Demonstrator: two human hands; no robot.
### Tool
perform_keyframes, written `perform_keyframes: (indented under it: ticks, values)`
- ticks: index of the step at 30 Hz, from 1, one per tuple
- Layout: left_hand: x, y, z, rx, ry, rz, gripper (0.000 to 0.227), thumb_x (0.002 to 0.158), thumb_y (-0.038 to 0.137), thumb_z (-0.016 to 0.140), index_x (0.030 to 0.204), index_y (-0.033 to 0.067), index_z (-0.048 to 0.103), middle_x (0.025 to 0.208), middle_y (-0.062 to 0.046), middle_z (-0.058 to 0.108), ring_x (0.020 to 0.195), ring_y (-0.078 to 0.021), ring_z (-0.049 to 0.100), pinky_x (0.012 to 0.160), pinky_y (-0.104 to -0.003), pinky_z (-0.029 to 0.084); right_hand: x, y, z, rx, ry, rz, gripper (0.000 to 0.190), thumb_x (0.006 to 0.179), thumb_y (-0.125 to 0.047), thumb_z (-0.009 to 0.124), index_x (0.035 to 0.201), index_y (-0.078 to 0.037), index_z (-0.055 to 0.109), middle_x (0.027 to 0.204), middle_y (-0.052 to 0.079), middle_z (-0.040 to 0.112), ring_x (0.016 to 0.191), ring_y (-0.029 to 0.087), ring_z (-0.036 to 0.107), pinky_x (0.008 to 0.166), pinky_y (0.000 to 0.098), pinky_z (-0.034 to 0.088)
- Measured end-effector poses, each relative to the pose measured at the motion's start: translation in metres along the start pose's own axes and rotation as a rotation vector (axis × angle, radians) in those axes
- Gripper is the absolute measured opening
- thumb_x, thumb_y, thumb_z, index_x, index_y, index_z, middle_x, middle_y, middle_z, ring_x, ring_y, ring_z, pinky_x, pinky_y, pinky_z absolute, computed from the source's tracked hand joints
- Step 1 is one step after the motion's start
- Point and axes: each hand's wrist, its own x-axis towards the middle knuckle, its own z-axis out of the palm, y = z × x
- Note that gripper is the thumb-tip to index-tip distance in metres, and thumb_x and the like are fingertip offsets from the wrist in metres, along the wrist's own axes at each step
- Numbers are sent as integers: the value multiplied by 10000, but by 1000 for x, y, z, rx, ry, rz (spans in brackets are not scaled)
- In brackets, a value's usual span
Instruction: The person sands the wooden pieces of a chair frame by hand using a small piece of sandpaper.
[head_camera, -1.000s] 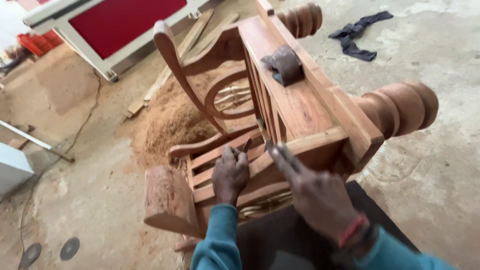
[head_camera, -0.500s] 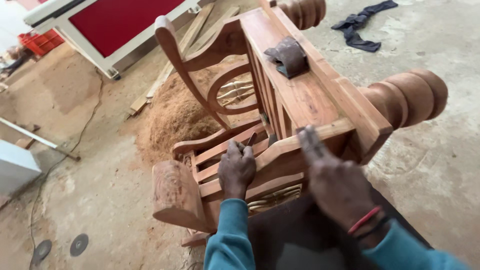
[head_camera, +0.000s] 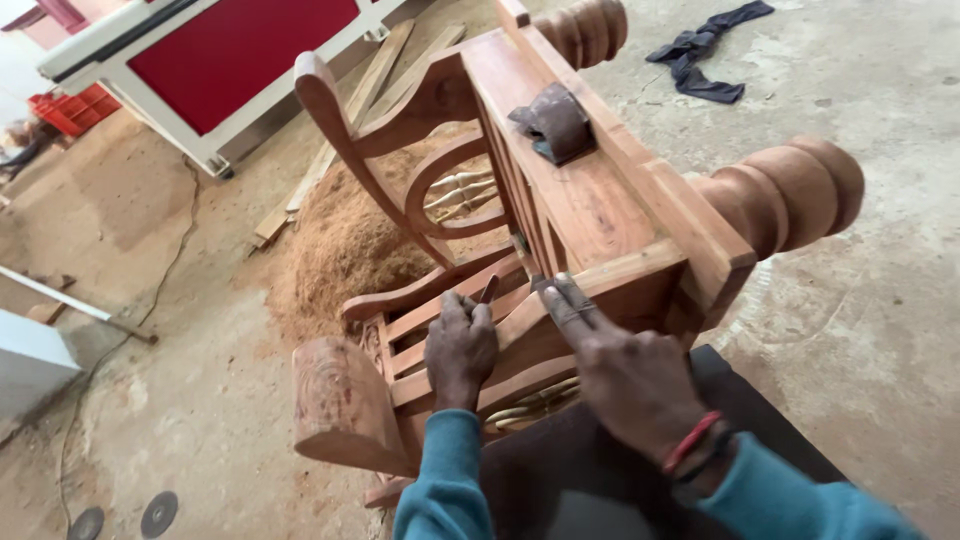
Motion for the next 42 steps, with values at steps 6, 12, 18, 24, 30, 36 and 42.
perform_keyframes:
  ticks: [6, 12, 18, 24, 30, 36, 42]
  values:
    - [2, -1, 6, 39, 22, 23, 242, 903, 345, 529, 973, 122, 590, 907, -226, 736, 915, -456, 693, 854, -575, 510, -6, 38, -20, -127, 28, 123, 712, 819, -42, 499, 1527, -110, 481, 1483, 116, 564, 555, 239, 719, 490, 357, 573]
    - [-1, -1, -2, 39, 2, 41, 240, 896, 341, 519, 952, 117, 588, 909, -213, 748, 903, -452, 693, 836, -571, 509, 2, -3, 11, 17, -49, 2, 701, 850, -25, 472, 1547, -98, 467, 1533, 159, 540, 434, 179, 681, 429, 318, 563]
    - [3, -6, 8, 70, 78, 80, 235, 912, 338, 521, 975, 123, 593, 906, -231, 732, 902, -480, 670, 835, -604, 489, -6, 30, -9, -133, 55, 114, 686, 832, -39, 476, 1518, -67, 476, 1519, 151, 542, 427, 218, 654, 390, 351, 536]
    - [4, -5, -1, 22, -32, 46, 233, 887, 328, 531, 943, 110, 592, 895, -207, 752, 901, -438, 709, 853, -552, 526, 0, 22, -7, 15, -34, 78, 710, 853, 19, 437, 1533, -173, 495, 1550, 68, 545, 424, 221, 673, 408, 363, 556]
    - [2, -6, 5, 58, 29, 60, 253, 908, 356, 538, 972, 115, 584, 930, -214, 741, 945, -455, 677, 861, -579, 493, -3, 10, 13, -85, 95, 55, 747, 786, -41, 493, 1532, -46, 460, 1551, 186, 511, 584, 249, 705, 477, 365, 567]
    - [0, -7, 2, 57, 21, 77, 241, 897, 339, 545, 959, 111, 591, 925, -217, 736, 937, -460, 668, 846, -594, 484, -2, 40, -18, -54, -13, 72, 709, 827, 25, 475, 1527, -92, 467, 1549, 117, 509, 522, 250, 703, 418, 360, 554]
    - [-3, -6, 6, 33, 32, 62, 231, 909, 332, 528, 966, 116, 586, 918, -217, 742, 932, -458, 670, 834, -588, 489, -1, -9, 26, -122, 62, 39, 678, 824, -45, 505, 1500, 0, 455, 1531, 226, 487, 447, 204, 665, 405, 334, 534]
